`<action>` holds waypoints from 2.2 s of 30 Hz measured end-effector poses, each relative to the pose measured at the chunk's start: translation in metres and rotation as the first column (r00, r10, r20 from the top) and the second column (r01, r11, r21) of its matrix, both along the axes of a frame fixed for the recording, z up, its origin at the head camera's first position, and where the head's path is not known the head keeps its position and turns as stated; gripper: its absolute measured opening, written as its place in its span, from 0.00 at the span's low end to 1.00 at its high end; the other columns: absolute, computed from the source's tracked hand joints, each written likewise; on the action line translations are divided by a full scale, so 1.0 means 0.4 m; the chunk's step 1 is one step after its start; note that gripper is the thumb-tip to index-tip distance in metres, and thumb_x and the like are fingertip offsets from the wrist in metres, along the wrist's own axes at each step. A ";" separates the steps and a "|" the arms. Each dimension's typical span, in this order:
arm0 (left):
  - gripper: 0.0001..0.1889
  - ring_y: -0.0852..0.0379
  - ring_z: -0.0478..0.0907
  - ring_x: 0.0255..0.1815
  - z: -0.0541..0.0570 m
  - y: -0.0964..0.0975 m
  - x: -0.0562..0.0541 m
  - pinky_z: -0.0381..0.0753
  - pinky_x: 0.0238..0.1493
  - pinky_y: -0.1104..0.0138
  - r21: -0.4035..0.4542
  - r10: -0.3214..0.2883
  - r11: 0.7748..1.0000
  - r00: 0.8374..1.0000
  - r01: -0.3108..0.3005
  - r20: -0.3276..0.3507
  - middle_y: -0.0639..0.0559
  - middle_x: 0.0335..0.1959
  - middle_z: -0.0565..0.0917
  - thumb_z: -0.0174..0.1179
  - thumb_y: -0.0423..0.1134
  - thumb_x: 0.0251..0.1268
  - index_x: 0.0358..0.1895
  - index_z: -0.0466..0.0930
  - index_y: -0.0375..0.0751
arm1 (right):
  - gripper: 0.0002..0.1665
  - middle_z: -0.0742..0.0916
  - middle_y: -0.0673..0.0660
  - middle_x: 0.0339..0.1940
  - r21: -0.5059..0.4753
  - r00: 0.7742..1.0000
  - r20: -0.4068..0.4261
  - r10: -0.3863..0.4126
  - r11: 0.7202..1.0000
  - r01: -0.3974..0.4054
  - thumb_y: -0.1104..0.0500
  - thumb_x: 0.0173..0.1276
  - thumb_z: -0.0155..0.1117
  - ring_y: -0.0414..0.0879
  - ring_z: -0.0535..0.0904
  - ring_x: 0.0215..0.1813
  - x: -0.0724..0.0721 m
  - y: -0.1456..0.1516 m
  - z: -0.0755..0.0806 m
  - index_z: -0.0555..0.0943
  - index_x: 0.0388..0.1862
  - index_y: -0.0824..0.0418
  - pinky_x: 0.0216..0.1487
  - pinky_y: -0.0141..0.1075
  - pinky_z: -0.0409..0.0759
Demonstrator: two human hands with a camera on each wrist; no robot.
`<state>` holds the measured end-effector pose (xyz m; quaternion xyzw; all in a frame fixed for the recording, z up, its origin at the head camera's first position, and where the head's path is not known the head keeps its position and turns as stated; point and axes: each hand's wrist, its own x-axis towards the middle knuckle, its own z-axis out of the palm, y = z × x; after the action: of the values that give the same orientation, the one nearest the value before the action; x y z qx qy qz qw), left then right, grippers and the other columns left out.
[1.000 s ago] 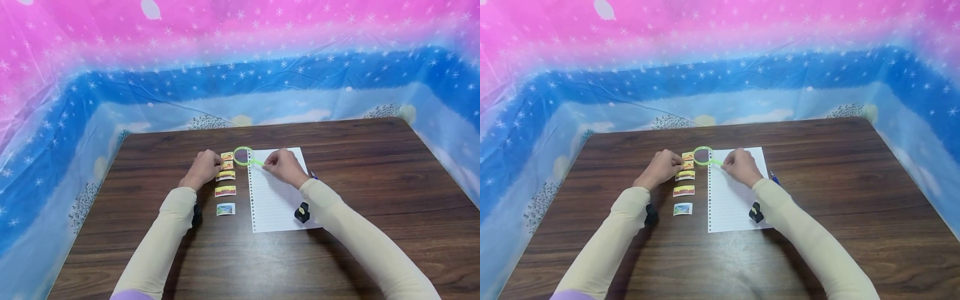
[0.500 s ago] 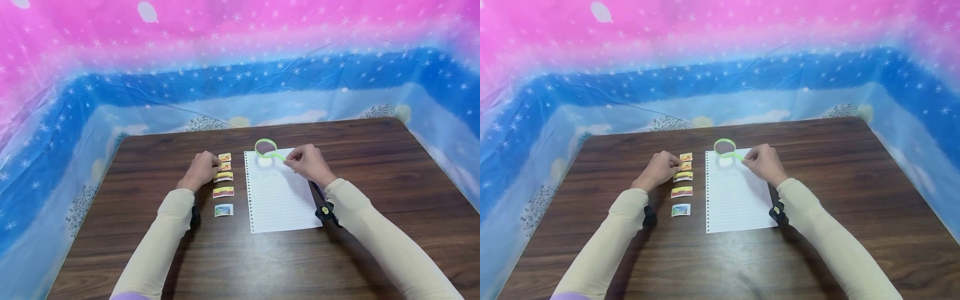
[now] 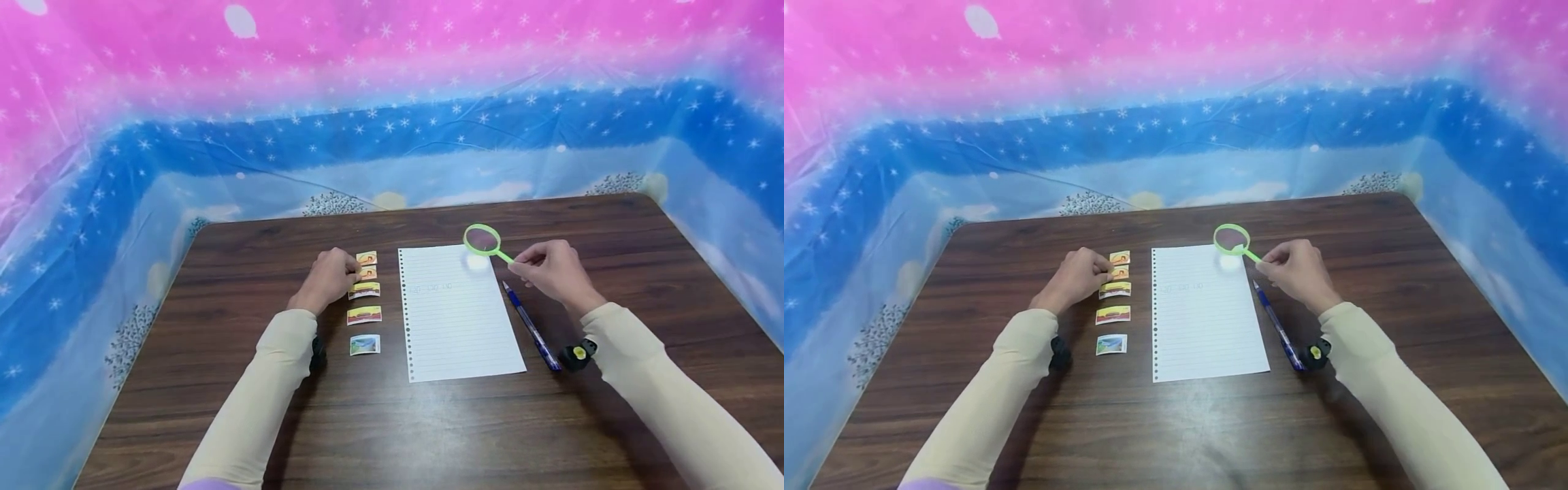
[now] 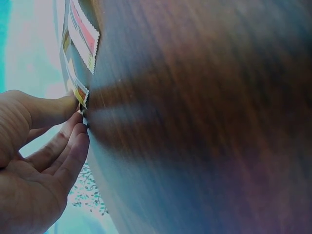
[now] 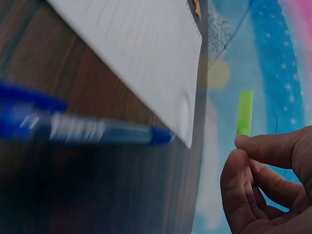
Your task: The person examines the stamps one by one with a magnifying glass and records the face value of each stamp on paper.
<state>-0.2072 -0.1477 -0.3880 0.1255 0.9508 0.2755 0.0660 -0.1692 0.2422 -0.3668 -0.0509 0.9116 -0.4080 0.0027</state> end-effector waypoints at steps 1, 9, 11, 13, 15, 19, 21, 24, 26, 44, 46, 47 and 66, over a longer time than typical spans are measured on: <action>0.16 0.54 0.62 0.22 0.001 0.001 0.000 0.64 0.29 0.62 -0.001 0.000 1.000 1.000 0.000 -0.002 0.50 0.21 0.70 0.60 0.31 0.73 0.21 0.78 0.37 | 0.12 0.89 0.66 0.34 0.005 1.000 -0.003 -0.004 1.000 0.004 0.59 0.71 0.68 0.56 0.86 0.32 0.003 0.011 -0.002 0.88 0.41 0.68 0.31 0.39 0.82; 0.15 0.53 0.63 0.24 0.007 0.011 -0.007 0.65 0.30 0.62 -0.023 0.005 1.000 1.000 -0.006 -0.008 0.48 0.23 0.73 0.61 0.32 0.73 0.23 0.80 0.36 | 0.14 0.89 0.63 0.33 0.028 0.998 -0.008 -0.055 0.998 0.055 0.57 0.71 0.69 0.50 0.85 0.30 0.030 0.089 -0.019 0.88 0.41 0.69 0.29 0.37 0.80; 0.15 0.53 0.64 0.25 0.007 0.012 -0.006 0.66 0.30 0.62 -0.020 0.007 1.000 1.000 -0.007 0.000 0.48 0.25 0.74 0.60 0.32 0.74 0.24 0.81 0.36 | 0.14 0.88 0.63 0.33 0.035 0.997 0.002 -0.072 0.997 0.072 0.57 0.71 0.68 0.50 0.85 0.30 0.037 0.104 -0.026 0.87 0.41 0.69 0.29 0.37 0.80; 0.13 0.53 0.66 0.25 0.008 0.011 -0.005 0.67 0.31 0.62 -0.017 0.007 1.000 1.000 -0.007 0.004 0.47 0.27 0.77 0.60 0.32 0.74 0.26 0.82 0.36 | 0.14 0.88 0.64 0.34 0.040 0.996 0.010 -0.084 0.996 0.083 0.58 0.72 0.68 0.48 0.85 0.30 0.043 0.118 -0.034 0.87 0.41 0.70 0.30 0.37 0.81; 0.13 0.53 0.67 0.25 0.007 0.010 -0.004 0.68 0.30 0.61 -0.016 0.007 1.000 1.000 -0.007 0.006 0.47 0.28 0.78 0.60 0.31 0.74 0.26 0.83 0.36 | 0.13 0.88 0.64 0.34 0.046 0.996 0.013 -0.094 0.995 0.093 0.58 0.72 0.68 0.47 0.85 0.29 0.048 0.130 -0.042 0.87 0.41 0.71 0.30 0.37 0.82; 0.12 0.52 0.68 0.25 0.006 0.005 -0.002 0.68 0.30 0.61 -0.023 0.003 1.000 1.000 -0.003 0.003 0.45 0.29 0.80 0.60 0.31 0.73 0.28 0.84 0.36 | 0.13 0.89 0.64 0.34 0.043 0.994 0.020 -0.109 0.993 0.108 0.60 0.71 0.68 0.47 0.85 0.29 0.058 0.150 -0.058 0.87 0.41 0.71 0.31 0.38 0.84; 0.11 0.52 0.69 0.26 0.006 0.004 -0.001 0.69 0.31 0.61 -0.028 0.006 1.000 1.000 -0.006 0.002 0.45 0.31 0.81 0.61 0.31 0.73 0.29 0.84 0.37 | 0.12 0.89 0.64 0.34 0.042 0.993 0.028 -0.115 0.993 0.114 0.60 0.71 0.68 0.48 0.85 0.29 0.063 0.158 -0.066 0.87 0.40 0.72 0.31 0.38 0.85; 0.10 0.52 0.70 0.26 0.004 0.002 -0.001 0.69 0.31 0.61 -0.025 0.006 1.000 1.000 -0.006 0.000 0.45 0.33 0.82 0.61 0.31 0.73 0.30 0.85 0.37 | 0.13 0.89 0.63 0.33 0.044 0.991 0.045 -0.123 0.992 0.121 0.61 0.71 0.67 0.48 0.86 0.29 0.072 0.169 -0.075 0.86 0.41 0.72 0.31 0.38 0.85; 0.11 0.52 0.69 0.26 0.003 0.001 -0.002 0.69 0.31 0.62 -0.023 0.000 1.000 1.000 0.000 -0.001 0.45 0.32 0.81 0.61 0.30 0.73 0.29 0.84 0.37 | 0.13 0.89 0.62 0.32 0.045 0.990 0.054 -0.128 0.991 0.126 0.60 0.71 0.67 0.48 0.86 0.29 0.077 0.176 -0.080 0.86 0.41 0.73 0.31 0.37 0.85; 0.17 0.54 0.64 0.20 0.002 0.003 -0.002 0.66 0.28 0.62 -0.013 -0.018 1.000 1.000 0.017 -0.014 0.48 0.21 0.72 0.60 0.30 0.73 0.20 0.76 0.37 | 0.14 0.89 0.61 0.32 0.063 0.984 0.093 -0.151 0.987 0.146 0.60 0.71 0.68 0.47 0.86 0.30 0.096 0.185 -0.097 0.86 0.42 0.72 0.30 0.36 0.84; 0.17 0.54 0.64 0.20 0.002 0.003 -0.002 0.66 0.28 0.62 -0.011 -0.018 1.000 1.000 0.018 -0.018 0.47 0.21 0.73 0.60 0.30 0.73 0.20 0.77 0.37 | 0.14 0.89 0.61 0.32 0.064 0.984 0.095 -0.150 0.987 0.144 0.60 0.71 0.68 0.47 0.86 0.30 0.097 0.185 -0.097 0.86 0.42 0.72 0.30 0.36 0.84; 0.17 0.54 0.64 0.20 0.001 0.003 -0.002 0.66 0.29 0.62 -0.010 -0.019 1.000 1.000 0.019 -0.019 0.47 0.22 0.73 0.60 0.30 0.73 0.20 0.77 0.37 | 0.14 0.88 0.60 0.32 0.064 0.984 0.097 -0.149 0.988 0.143 0.60 0.71 0.68 0.47 0.86 0.30 0.097 0.185 -0.097 0.86 0.42 0.72 0.29 0.36 0.84; 0.11 0.45 0.84 0.47 0.017 -0.005 0.002 0.83 0.46 0.53 -0.006 0.028 1.000 1.000 -0.028 0.006 0.37 0.50 0.86 0.61 0.32 0.73 0.52 0.87 0.32 | 0.16 0.89 0.61 0.32 0.032 0.991 0.022 -0.129 0.991 0.128 0.56 0.70 0.71 0.48 0.85 0.28 0.102 0.192 -0.081 0.86 0.41 0.70 0.29 0.37 0.84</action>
<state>-0.2065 -0.1497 -0.3813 0.1110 0.9530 0.2741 0.0654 -0.1286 0.3192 -0.3992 0.0128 0.9190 -0.3939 -0.0119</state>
